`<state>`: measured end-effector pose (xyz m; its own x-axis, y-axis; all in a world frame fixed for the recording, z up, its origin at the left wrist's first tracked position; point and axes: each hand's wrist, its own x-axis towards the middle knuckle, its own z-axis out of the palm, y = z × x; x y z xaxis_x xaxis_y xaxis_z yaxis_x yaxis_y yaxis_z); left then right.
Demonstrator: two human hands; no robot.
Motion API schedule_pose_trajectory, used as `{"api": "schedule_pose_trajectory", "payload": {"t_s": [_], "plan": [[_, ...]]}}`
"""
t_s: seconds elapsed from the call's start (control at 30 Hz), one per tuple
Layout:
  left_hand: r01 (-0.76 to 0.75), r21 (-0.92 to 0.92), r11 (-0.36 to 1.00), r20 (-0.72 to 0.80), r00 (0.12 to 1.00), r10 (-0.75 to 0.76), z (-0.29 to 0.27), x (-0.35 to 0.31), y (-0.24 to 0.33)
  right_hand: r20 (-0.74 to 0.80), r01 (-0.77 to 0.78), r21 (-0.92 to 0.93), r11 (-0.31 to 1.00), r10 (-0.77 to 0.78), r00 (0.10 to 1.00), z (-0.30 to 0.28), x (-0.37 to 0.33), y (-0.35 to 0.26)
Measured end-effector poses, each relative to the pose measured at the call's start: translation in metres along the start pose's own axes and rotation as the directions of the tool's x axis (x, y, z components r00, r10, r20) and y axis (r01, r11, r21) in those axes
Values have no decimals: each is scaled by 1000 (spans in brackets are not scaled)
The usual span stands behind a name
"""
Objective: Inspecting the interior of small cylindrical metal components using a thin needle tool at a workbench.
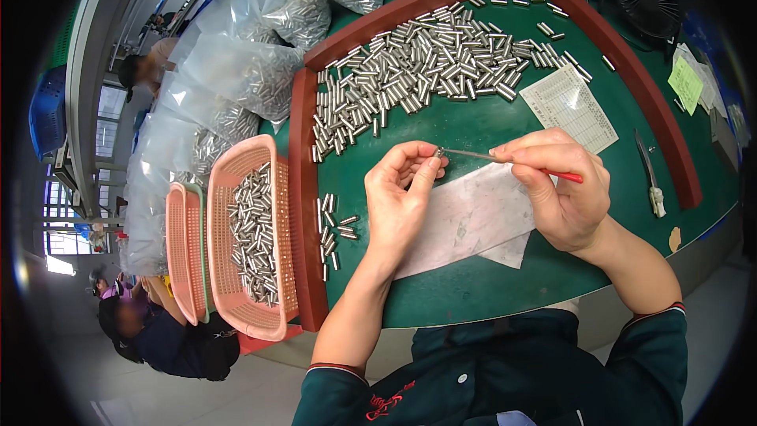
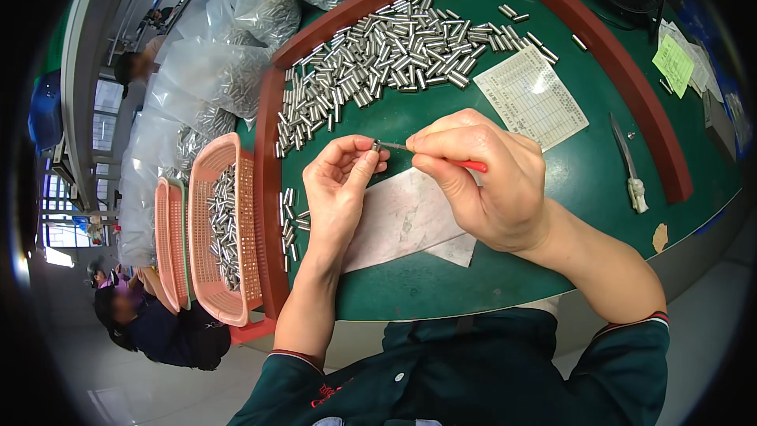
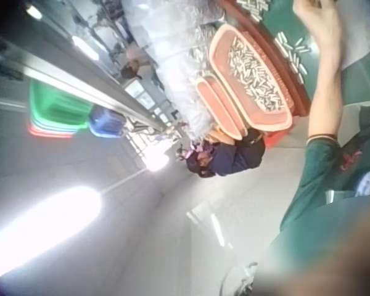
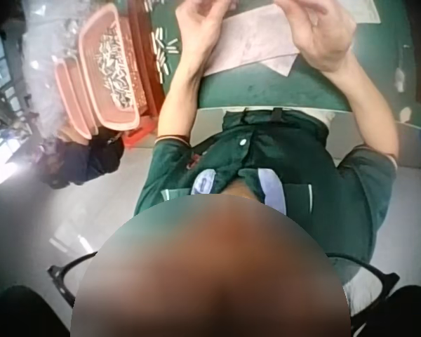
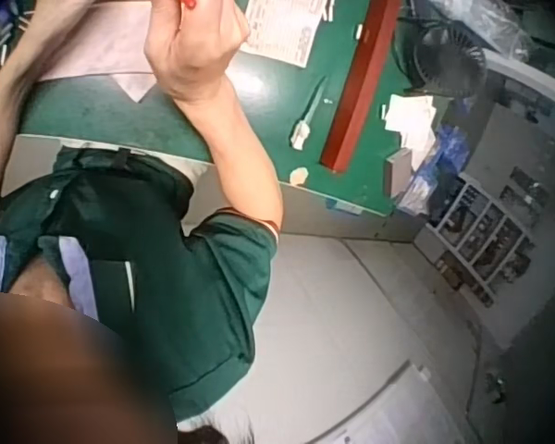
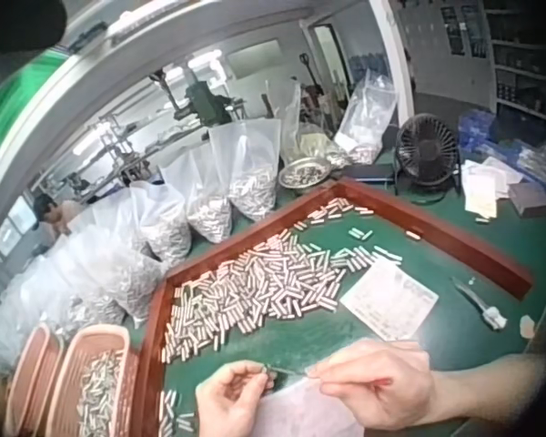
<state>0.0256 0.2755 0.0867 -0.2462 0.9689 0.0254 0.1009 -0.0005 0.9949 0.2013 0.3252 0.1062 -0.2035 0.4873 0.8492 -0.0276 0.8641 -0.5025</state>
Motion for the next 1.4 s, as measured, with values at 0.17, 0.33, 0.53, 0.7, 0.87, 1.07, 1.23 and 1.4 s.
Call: {"api": "schedule_pose_trajectory", "payload": {"t_s": [0.17,0.33,0.53,0.7,0.87,1.07,1.23,1.4], "plan": [[-1,13,1000,12,1000,1,0,-1,0,-19,-98,46,994,99,995,1,-1,1],[-11,87,996,36,999,7,-1,-1,2,-72,-321,190,928,339,938,0,-1,3],[23,71,997,63,998,-27,-6,0,-1,-146,-471,327,819,537,831,-15,10,14],[36,48,998,52,998,-39,-4,0,0,-87,-500,378,779,568,818,-4,4,7],[40,67,997,66,997,-44,-4,0,1,-45,-511,399,761,573,818,-3,2,6],[44,78,996,70,996,-50,-3,-1,-1,35,-544,344,766,568,822,-4,-1,7],[42,124,991,64,997,-50,-3,-1,-3,15,-222,108,969,222,975,0,-3,9],[22,82,996,54,998,-26,0,-2,0,51,-65,-20,998,66,997,0,0,5]]}}
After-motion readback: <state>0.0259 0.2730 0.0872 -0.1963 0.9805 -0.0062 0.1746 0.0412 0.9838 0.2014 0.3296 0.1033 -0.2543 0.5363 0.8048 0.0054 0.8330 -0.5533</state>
